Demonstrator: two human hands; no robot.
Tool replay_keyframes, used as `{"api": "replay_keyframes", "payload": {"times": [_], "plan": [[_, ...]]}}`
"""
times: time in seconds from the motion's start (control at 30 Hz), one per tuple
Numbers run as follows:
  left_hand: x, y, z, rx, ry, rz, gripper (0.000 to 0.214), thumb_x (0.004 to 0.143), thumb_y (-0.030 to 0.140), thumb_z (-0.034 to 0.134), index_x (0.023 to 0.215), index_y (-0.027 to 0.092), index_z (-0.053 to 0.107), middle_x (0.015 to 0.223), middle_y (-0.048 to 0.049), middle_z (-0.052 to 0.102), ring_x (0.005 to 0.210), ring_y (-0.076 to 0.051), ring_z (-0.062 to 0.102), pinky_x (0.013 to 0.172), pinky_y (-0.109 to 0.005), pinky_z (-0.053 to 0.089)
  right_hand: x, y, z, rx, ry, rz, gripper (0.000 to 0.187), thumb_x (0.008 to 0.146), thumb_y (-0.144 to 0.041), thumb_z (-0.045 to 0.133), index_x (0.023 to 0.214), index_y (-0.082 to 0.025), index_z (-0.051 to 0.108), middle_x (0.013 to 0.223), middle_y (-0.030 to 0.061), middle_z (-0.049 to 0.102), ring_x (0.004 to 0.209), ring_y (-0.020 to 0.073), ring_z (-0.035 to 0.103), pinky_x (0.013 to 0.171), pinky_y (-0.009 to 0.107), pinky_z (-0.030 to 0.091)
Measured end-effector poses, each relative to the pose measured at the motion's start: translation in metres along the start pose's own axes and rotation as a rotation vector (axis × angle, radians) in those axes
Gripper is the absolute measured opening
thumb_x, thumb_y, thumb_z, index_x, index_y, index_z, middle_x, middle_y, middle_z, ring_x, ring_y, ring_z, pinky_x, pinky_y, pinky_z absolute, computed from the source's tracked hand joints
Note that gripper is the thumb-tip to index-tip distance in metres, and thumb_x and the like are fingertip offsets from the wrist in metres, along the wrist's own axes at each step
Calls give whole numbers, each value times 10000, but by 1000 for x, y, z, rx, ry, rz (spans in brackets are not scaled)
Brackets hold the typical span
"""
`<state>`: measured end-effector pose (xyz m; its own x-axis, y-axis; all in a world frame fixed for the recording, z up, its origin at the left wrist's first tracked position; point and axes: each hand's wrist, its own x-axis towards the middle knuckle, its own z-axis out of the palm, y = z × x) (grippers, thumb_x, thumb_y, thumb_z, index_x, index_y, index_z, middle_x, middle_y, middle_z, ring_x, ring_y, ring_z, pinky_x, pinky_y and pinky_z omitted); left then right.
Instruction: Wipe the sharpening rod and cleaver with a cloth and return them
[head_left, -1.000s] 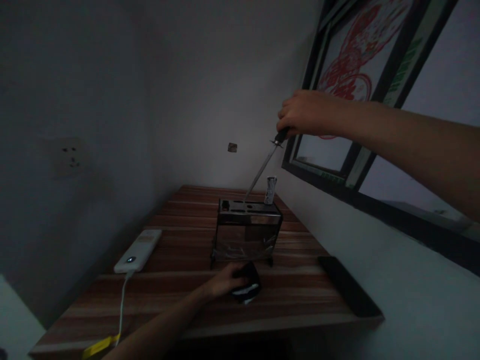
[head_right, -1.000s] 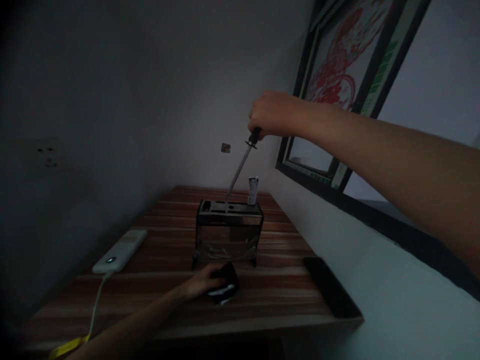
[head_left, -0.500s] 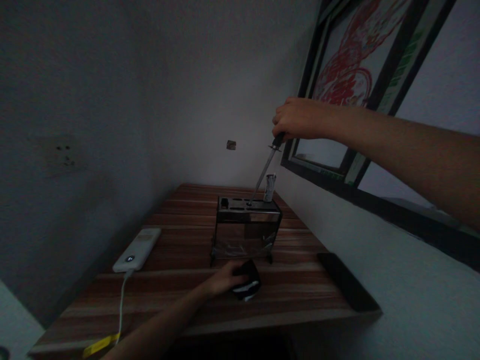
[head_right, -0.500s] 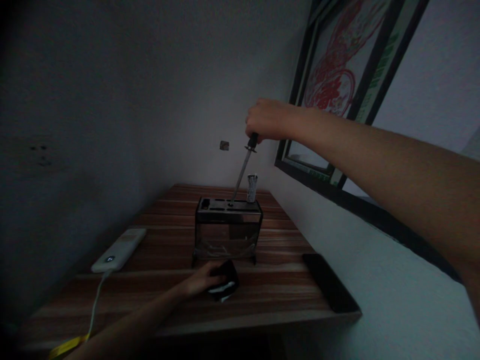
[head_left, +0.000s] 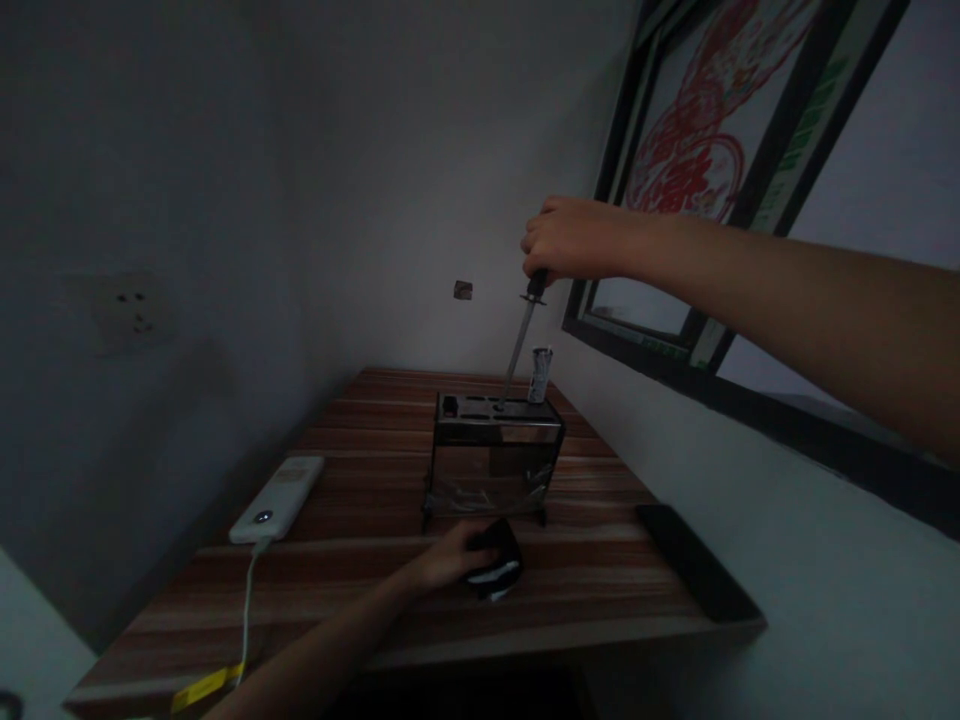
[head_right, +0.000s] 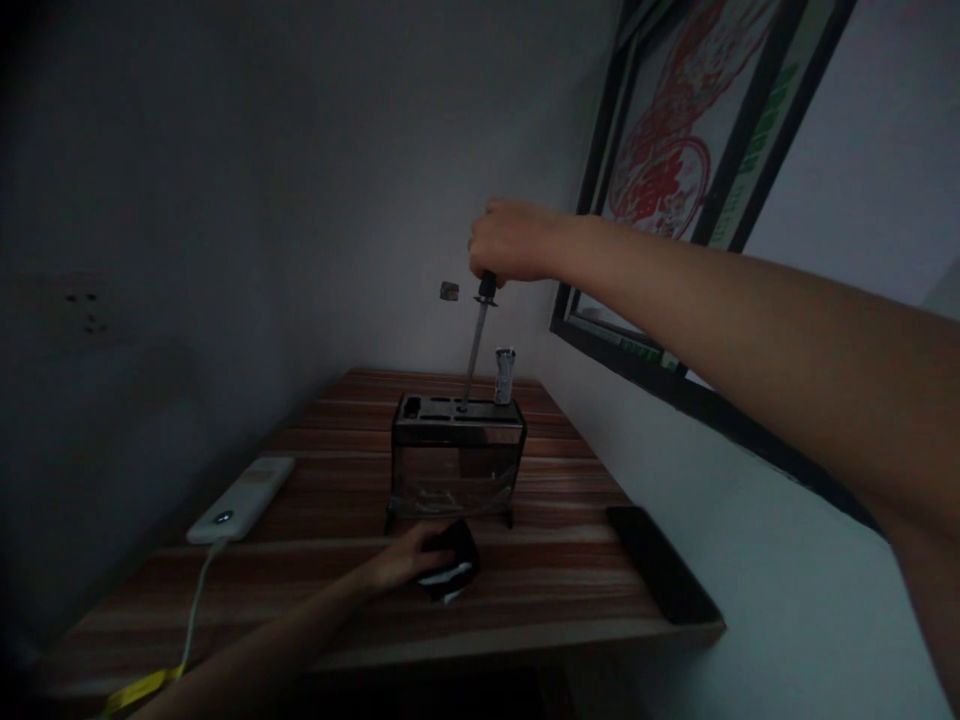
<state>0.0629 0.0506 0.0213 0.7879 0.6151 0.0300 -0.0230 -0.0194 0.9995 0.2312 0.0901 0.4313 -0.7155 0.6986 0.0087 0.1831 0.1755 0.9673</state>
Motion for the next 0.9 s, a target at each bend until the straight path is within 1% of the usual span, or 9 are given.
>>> {"api": "replay_keyframes", "payload": {"times": [0.13, 0.23, 0.43, 0.53, 0.7, 0.9], "plan": [[0, -3, -1, 5, 6, -11, 406, 669, 406, 692, 950, 117, 639, 860, -35, 667, 809, -198, 581, 757, -296, 419, 13, 3, 4, -54, 24, -43, 240, 890, -339, 503, 839, -182, 677, 785, -23, 649, 835, 141, 542, 775, 342, 340], [0, -5, -1, -4, 21, -19, 405, 667, 394, 698, 958, 118, 640, 873, -39, 667, 821, -202, 582, 754, -295, 418, 19, 2, 2, -74, 55, -68, 262, 900, -338, 481, 831, -174, 674, 758, -35, 633, 816, 134, 540, 773, 329, 338], [-2, -1, 0, -24, 20, -19, 390, 659, 377, 703, 948, 122, 644, 876, -41, 670, 833, -205, 583, 779, -309, 418, 15, -12, -14, -87, 50, -121, 236, 914, -254, 446, 858, -169, 659, 775, -25, 614, 813, 136, 536, 744, 303, 326], [-2, 0, 1, -5, 17, -19, 406, 662, 392, 698, 961, 123, 643, 887, -41, 670, 839, -210, 582, 780, -312, 417, 12, -18, -16, -74, 62, -148, 228, 917, -218, 429, 877, -166, 647, 790, -13, 611, 837, 144, 527, 755, 306, 311], [-3, 3, 1, 11, 13, -12, 426, 659, 404, 696, 962, 109, 641, 880, -52, 669, 833, -215, 582, 775, -317, 416, 9, -31, -9, -24, 74, -179, 182, 893, -146, 470, 826, -182, 636, 795, 2, 607, 840, 153, 512, 733, 313, 278], [-4, 4, 2, -5, 29, -42, 418, 642, 385, 703, 961, 122, 640, 883, -45, 668, 832, -216, 580, 763, -315, 416, 9, -57, 5, 62, 158, -223, 162, 875, -122, 504, 780, -186, 619, 785, 17, 620, 841, 167, 499, 729, 320, 261]]}}
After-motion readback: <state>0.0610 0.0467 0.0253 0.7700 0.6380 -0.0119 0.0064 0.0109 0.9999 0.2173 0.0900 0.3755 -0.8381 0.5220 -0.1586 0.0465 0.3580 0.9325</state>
